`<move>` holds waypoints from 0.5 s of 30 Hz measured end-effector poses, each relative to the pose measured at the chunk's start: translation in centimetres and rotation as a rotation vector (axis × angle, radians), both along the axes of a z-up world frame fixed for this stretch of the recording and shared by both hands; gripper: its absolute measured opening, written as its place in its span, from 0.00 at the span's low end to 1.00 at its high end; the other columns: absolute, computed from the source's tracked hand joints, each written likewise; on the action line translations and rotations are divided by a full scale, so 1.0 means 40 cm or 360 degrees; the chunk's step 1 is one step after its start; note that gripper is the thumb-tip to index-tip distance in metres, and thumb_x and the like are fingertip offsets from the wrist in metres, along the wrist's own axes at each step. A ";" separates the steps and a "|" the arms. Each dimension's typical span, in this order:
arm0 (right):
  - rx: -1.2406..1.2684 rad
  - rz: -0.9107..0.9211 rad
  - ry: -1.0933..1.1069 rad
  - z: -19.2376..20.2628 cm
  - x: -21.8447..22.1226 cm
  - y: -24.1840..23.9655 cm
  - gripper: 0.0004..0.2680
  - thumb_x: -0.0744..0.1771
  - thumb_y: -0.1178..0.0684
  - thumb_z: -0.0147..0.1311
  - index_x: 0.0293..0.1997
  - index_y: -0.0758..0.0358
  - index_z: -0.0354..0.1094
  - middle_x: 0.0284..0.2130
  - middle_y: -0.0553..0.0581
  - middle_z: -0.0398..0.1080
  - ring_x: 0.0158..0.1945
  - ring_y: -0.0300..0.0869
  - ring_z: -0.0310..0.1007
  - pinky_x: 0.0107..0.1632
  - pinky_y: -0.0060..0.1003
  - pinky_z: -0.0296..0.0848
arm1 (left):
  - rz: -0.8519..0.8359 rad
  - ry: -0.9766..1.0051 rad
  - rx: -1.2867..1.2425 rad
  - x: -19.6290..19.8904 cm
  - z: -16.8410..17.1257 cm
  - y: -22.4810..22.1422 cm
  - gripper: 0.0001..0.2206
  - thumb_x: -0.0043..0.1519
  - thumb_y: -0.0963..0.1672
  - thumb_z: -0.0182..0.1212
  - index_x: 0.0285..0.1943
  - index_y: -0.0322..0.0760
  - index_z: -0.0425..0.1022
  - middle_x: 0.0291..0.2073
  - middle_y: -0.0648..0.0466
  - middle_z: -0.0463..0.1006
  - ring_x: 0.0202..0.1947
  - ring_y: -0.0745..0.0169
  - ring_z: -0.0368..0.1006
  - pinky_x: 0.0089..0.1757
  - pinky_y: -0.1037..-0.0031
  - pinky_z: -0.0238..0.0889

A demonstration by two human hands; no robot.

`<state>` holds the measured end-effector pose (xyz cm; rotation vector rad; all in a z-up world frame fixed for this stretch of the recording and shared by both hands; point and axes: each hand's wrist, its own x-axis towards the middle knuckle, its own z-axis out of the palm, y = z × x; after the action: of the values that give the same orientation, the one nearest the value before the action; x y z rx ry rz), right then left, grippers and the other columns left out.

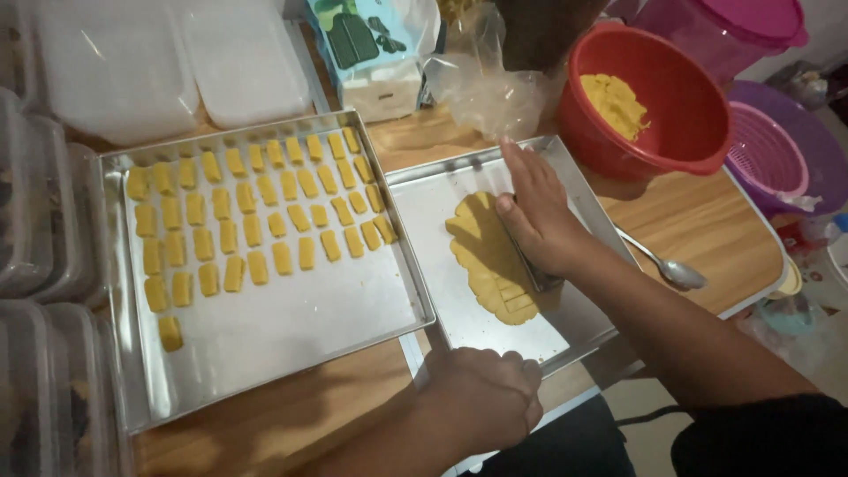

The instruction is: Flattening dough on a tray and using tools to mark and cut it into small rectangular cookie shapes.

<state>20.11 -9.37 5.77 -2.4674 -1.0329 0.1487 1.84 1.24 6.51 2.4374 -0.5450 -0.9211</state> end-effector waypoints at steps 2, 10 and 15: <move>0.0022 -0.0028 0.0003 -0.014 0.006 -0.004 0.30 0.70 0.30 0.20 0.79 0.56 0.27 0.78 0.67 0.35 0.79 0.62 0.31 0.73 0.62 0.34 | 0.0002 -0.0055 -0.0012 -0.008 -0.016 -0.003 0.19 0.69 0.50 0.35 0.59 0.41 0.68 0.52 0.52 0.74 0.52 0.41 0.71 0.36 0.43 0.67; 0.0194 -0.0122 -0.0130 0.011 0.000 -0.006 0.27 0.71 0.37 0.34 0.78 0.60 0.35 0.75 0.71 0.42 0.76 0.64 0.39 0.71 0.61 0.44 | 0.0062 -0.0071 -0.0002 -0.012 -0.004 -0.007 0.19 0.68 0.50 0.36 0.59 0.41 0.68 0.52 0.49 0.73 0.52 0.36 0.71 0.39 0.42 0.66; -0.0277 -0.0635 0.0021 0.133 -0.088 0.006 0.25 0.69 0.38 0.39 0.78 0.49 0.49 0.48 0.54 0.69 0.31 0.49 0.70 0.41 0.52 0.68 | 0.0083 -0.0632 -0.0128 -0.036 -0.097 -0.020 0.17 0.67 0.51 0.43 0.48 0.41 0.76 0.41 0.50 0.79 0.40 0.39 0.77 0.31 0.44 0.67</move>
<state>16.60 -9.14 11.09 -2.7691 -0.5227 0.1304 0.40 0.44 2.62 2.5567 -0.6353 -0.3825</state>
